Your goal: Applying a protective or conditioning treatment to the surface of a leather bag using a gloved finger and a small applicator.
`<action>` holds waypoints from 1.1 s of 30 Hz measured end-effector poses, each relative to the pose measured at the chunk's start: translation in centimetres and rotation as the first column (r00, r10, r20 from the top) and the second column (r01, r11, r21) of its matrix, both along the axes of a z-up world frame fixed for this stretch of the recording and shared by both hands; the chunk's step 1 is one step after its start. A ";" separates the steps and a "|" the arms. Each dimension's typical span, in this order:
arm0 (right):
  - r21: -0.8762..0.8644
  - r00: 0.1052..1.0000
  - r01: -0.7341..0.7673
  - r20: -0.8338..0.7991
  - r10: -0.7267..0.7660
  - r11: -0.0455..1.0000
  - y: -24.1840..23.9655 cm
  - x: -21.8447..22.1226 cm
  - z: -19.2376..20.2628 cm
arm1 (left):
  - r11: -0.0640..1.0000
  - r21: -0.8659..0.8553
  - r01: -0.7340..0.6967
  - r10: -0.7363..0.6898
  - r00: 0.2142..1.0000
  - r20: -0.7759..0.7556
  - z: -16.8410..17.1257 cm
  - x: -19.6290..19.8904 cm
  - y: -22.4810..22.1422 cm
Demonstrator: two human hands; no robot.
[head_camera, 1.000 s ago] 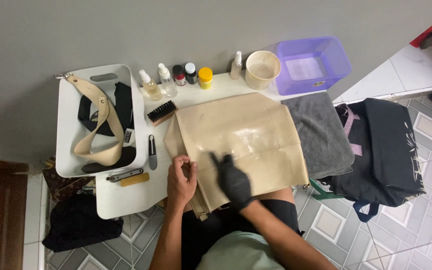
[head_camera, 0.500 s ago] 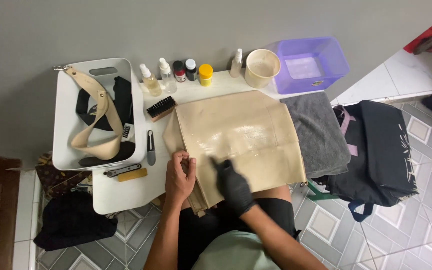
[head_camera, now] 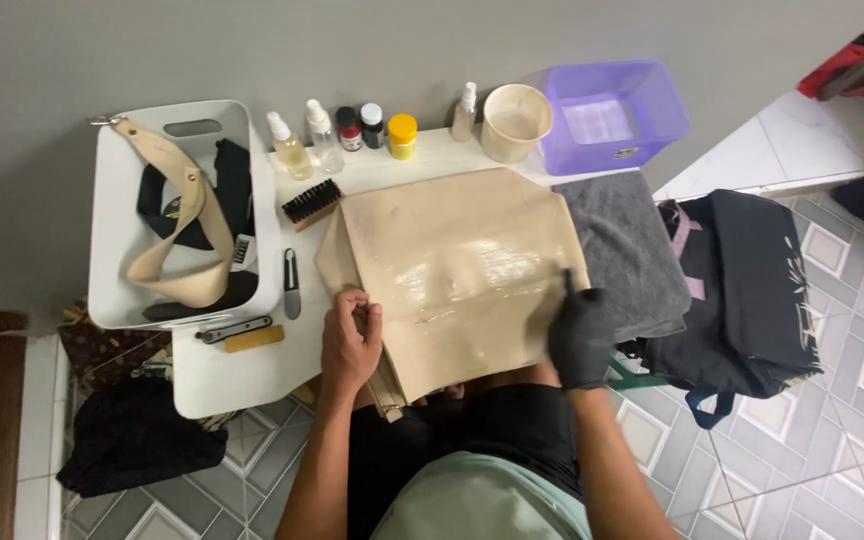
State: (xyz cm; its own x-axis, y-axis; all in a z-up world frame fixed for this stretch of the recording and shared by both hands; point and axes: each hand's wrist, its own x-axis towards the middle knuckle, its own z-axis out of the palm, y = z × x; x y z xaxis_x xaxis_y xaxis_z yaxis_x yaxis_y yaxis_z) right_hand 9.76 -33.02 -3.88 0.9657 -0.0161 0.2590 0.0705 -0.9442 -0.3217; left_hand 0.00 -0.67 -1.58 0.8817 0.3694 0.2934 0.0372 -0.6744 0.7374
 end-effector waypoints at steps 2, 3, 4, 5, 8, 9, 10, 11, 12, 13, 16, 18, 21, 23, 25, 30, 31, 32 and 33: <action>-0.188 0.998 0.045 0.058 -0.034 0.981 4.6 -3.3 0.0 | 1.000 -0.002 -0.030 0.030 0.999 -0.022 -0.6 -0.3 0.1; -0.189 0.998 0.040 0.060 -0.029 0.981 6.6 -4.1 1.0 | 0.999 -0.003 -0.035 0.035 0.999 -0.020 -0.2 0.1 0.1; -0.172 0.989 -0.131 0.043 0.140 0.976 8.4 -5.6 1.8 | 1.000 -0.006 -0.030 0.030 0.999 -0.015 0.0 0.0 0.1; -0.152 0.952 -0.298 0.030 0.306 0.942 10.1 -7.0 2.6 | 1.000 -0.009 -0.026 0.025 1.000 -0.009 0.2 -0.1 -0.1; 0.139 0.661 -0.548 -0.532 0.529 0.825 14.1 -8.0 1.9 | 0.999 0.001 -0.035 0.035 0.999 -0.007 -0.6 0.1 -0.1; 0.142 0.663 -0.541 -0.534 0.524 0.829 13.8 -8.2 3.0 | 1.000 0.002 -0.027 0.027 1.000 -0.011 -0.6 0.0 -0.3; 0.125 0.690 -0.539 -0.502 0.522 0.833 13.7 -8.2 4.2 | 1.000 0.002 -0.031 0.031 0.999 -0.009 -0.5 0.1 -0.2; 0.108 0.715 -0.535 -0.469 0.518 0.838 13.6 -8.2 5.3 | 0.999 0.002 -0.036 0.036 0.999 -0.007 -0.4 0.1 -0.1; 0.110 0.715 -0.533 -0.472 0.517 0.839 12.4 -7.7 5.6 | 0.999 0.002 -0.034 0.034 0.999 -0.010 -0.4 0.1 -0.1; -0.012 0.872 -0.437 -0.248 0.421 0.899 11.2 -7.1 5.9 | 0.999 -0.004 -0.035 0.035 0.999 -0.009 -0.4 0.2 0.0; -0.370 0.934 -0.182 0.224 0.278 0.911 1.8 -1.3 -6.7 | 0.999 -0.001 -0.044 0.044 0.999 -0.019 -0.8 0.1 0.0; -0.578 0.846 0.008 0.438 0.303 0.816 -2.0 -0.5 -8.0 | 0.999 0.011 -0.050 0.050 0.999 -0.020 -0.9 0.1 -0.1; 0.034 0.970 0.101 -0.227 -0.090 0.994 -0.3 0.2 2.3 | 0.999 0.002 -0.039 0.039 0.999 -0.019 -1.0 0.1 0.0; -0.158 0.990 -0.132 0.036 0.140 0.979 1.6 0.6 0.2 | 0.999 0.006 -0.034 0.034 0.999 0.007 -1.3 0.3 0.0; -0.065 0.984 -0.173 -0.055 0.170 0.983 7.8 -1.5 3.9 | 1.000 0.008 -0.030 0.030 0.999 0.016 -1.2 0.3 -0.1; 0.144 0.790 -0.436 -0.411 0.455 0.888 14.0 -4.1 4.2 | 1.000 -0.008 -0.025 0.026 0.999 0.024 -0.9 0.1 -0.1; 0.132 0.791 -0.424 -0.429 0.437 0.896 13.7 -4.0 3.7 | 1.000 -0.006 -0.025 0.025 0.999 0.030 -0.8 0.1 -0.1; 0.119 0.790 -0.411 -0.448 0.418 0.904 13.3 -3.9 3.1 | 1.000 -0.006 -0.024 0.024 0.999 0.036 -0.7 0.0 -0.1; 0.119 0.790 -0.408 -0.451 0.415 0.905 11.8 -3.2 4.5 | 1.000 -0.008 -0.021 0.022 0.999 0.033 -0.9 0.3 0.1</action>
